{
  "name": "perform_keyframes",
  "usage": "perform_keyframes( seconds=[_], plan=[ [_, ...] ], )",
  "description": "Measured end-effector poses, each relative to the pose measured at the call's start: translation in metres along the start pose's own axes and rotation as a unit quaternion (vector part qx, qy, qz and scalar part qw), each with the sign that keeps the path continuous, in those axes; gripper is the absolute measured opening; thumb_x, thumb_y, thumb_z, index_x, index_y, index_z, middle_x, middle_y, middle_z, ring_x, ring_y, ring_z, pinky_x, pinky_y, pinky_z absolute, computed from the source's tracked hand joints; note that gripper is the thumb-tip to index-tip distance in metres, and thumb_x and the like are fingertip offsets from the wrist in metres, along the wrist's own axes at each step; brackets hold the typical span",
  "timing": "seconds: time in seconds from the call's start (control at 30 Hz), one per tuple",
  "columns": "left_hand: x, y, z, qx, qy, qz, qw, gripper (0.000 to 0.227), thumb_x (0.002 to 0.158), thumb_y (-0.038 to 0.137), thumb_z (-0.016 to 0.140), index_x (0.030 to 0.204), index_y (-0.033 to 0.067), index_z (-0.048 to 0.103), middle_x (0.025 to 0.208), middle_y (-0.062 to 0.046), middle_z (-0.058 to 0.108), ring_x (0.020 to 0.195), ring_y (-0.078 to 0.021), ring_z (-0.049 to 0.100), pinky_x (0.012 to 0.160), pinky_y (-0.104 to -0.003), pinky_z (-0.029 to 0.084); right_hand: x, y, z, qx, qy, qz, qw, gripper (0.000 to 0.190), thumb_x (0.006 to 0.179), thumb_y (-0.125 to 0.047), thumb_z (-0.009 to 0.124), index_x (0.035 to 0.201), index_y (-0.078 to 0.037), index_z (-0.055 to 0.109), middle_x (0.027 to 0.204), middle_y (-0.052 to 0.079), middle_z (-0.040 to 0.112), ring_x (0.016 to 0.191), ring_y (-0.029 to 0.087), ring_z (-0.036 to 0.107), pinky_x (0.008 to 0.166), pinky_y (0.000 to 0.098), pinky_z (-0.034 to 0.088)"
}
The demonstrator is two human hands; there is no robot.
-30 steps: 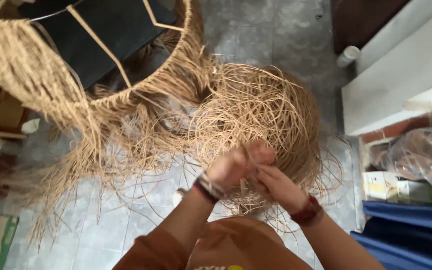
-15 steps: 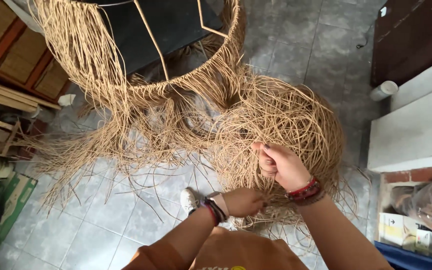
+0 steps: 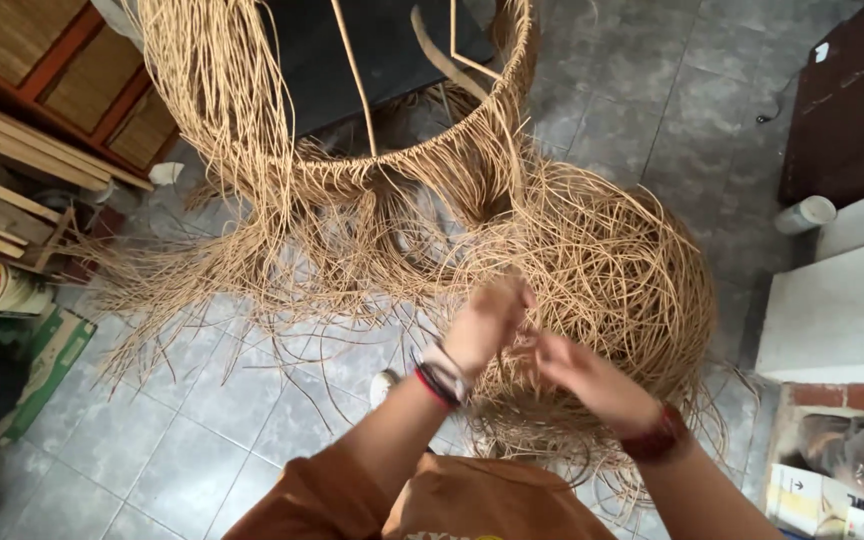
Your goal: Tying bundles of dried straw to a metal frame to create a decorative lampshade
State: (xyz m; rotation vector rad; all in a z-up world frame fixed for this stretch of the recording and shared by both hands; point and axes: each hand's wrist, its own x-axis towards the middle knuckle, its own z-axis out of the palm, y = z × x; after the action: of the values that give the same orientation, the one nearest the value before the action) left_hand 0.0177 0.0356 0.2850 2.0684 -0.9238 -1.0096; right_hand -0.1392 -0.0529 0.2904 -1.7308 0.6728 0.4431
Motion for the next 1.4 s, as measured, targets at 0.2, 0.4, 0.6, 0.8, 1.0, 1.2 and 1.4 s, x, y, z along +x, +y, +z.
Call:
perform_keyframes(
  seconds=[0.2, 0.4, 0.6, 0.8, 1.0, 1.2, 1.4],
  plan=[
    [-0.039, -0.084, 0.071, 0.095, -0.247, 0.257, 0.929, 0.028, 0.101, 0.021, 0.046, 0.088, 0.0068, 0.066, 0.078, -0.017, 0.073, 0.078, -0.0421, 0.073, 0.074, -0.049, 0.058, 0.08, 0.01, -0.043, 0.533, -0.002, -0.089, 0.842, 0.019, 0.108, -0.027, 0.045, 0.105, -0.012, 0.057, 0.077, -0.014, 0.041, 0.055, -0.002, 0.035, 0.048, 0.0144, 0.028],
    [-0.016, -0.045, 0.038, -0.044, -0.379, 0.145, 0.913, 0.034, 0.109, 0.023, 0.036, 0.106, -0.0003, 0.061, 0.078, -0.014, 0.061, 0.056, -0.0234, 0.055, 0.058, -0.034, 0.05, 0.043, 0.042, -0.043, 0.473, 0.002, -0.091, 0.876, 0.047, 0.11, -0.039, 0.041, 0.07, -0.014, 0.046, 0.053, -0.01, 0.018, 0.035, 0.004, 0.021, 0.031, 0.0192, 0.015],
    [0.036, 0.01, 0.056, -0.671, -0.174, 0.033, 0.72, 0.033, 0.114, 0.026, 0.036, 0.122, 0.0008, 0.057, 0.1, -0.018, 0.072, 0.093, -0.0276, 0.072, 0.084, -0.037, 0.059, -0.005, 0.131, 0.012, 0.502, -0.032, -0.03, 0.864, 0.05, 0.102, -0.041, 0.055, 0.069, -0.005, 0.047, 0.05, -0.002, 0.025, 0.033, 0.008, 0.022, 0.028, 0.0235, 0.017],
    [0.042, -0.007, 0.055, -0.585, 0.031, 0.015, 0.81, 0.023, 0.113, 0.021, 0.039, 0.105, 0.0051, 0.054, 0.091, -0.011, 0.064, 0.063, -0.0184, 0.068, 0.049, -0.025, 0.057, -0.055, 0.038, 0.0, 0.387, 0.114, 0.024, 0.915, 0.056, 0.107, -0.026, 0.024, 0.129, 0.005, 0.065, 0.124, 0.03, 0.072, 0.115, 0.04, 0.07, 0.098, 0.0531, 0.051],
    [-0.031, -0.006, 0.083, -0.217, -0.215, 0.277, 0.911, 0.023, 0.104, 0.005, 0.045, 0.102, -0.0021, 0.067, 0.097, -0.028, 0.07, 0.094, -0.0456, 0.067, 0.089, -0.056, 0.054, -0.041, -0.031, -0.012, 0.599, 0.134, -0.101, 0.783, 0.042, 0.112, -0.022, 0.04, 0.102, -0.001, 0.075, 0.068, 0.0, 0.074, 0.061, 0.001, 0.068, 0.057, 0.0057, 0.042],
    [-0.008, -0.129, 0.151, 0.336, -0.331, 0.279, 0.836, 0.029, 0.092, 0.033, 0.053, 0.098, 0.0242, 0.08, 0.091, -0.008, 0.079, 0.093, -0.0358, 0.076, 0.085, -0.049, 0.059, 0.013, 0.111, -0.129, 0.55, 0.014, -0.175, 0.816, 0.041, 0.111, -0.038, 0.031, 0.129, -0.012, 0.057, 0.061, -0.014, 0.023, 0.044, 0.002, 0.022, 0.041, 0.0219, 0.022],
    [0.011, 0.015, 0.098, -0.555, -0.278, 0.015, 0.784, 0.061, 0.104, 0.024, 0.047, 0.159, 0.0023, 0.03, 0.133, -0.016, 0.063, 0.106, -0.0194, 0.068, 0.082, -0.029, 0.053, -0.042, 0.082, -0.019, 0.338, 0.191, -0.068, 0.919, 0.035, 0.098, -0.019, 0.056, 0.07, -0.002, 0.067, 0.045, 0.007, 0.052, 0.035, 0.01, 0.043, 0.032, 0.0244, 0.025]
  ],
)
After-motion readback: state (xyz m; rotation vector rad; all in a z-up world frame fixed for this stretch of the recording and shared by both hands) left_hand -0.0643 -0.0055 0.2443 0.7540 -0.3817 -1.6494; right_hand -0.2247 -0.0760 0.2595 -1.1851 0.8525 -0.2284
